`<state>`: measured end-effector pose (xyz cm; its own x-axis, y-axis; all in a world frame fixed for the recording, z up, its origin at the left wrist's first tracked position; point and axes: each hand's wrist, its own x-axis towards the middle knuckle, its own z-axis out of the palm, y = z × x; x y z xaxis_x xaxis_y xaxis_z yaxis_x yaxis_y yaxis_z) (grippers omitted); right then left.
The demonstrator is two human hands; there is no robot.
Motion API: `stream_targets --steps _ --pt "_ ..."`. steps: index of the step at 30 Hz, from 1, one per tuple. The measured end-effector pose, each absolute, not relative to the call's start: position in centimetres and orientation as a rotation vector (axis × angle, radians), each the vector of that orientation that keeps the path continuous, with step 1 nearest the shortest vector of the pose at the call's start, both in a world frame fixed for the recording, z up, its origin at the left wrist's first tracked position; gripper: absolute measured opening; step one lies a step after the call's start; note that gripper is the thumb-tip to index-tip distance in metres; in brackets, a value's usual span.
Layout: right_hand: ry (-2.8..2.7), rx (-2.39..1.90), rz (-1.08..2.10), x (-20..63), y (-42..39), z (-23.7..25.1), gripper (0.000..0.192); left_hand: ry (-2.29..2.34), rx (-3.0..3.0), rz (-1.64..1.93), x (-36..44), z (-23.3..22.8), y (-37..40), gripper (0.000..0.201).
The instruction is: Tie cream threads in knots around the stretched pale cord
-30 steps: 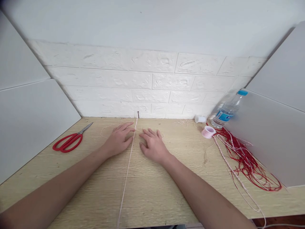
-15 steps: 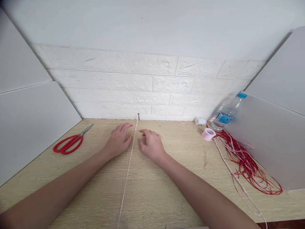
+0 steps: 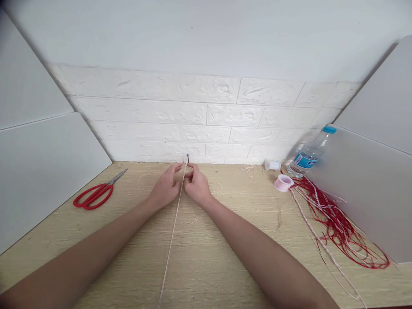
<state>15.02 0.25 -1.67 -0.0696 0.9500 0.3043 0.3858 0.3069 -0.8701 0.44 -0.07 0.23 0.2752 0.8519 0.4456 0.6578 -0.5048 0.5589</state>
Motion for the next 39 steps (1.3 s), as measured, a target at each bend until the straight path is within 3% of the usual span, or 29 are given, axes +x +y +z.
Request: stream_targets --steps 14,39 --pt "-1.661 -1.203 0.732 15.08 0.09 -2.03 0.051 1.564 2.205 0.993 -0.05 0.01 0.15 0.027" --pt "-1.703 -1.391 0.662 15.02 0.31 -1.72 0.038 1.562 2.005 1.141 -0.31 0.33 0.42 0.031"
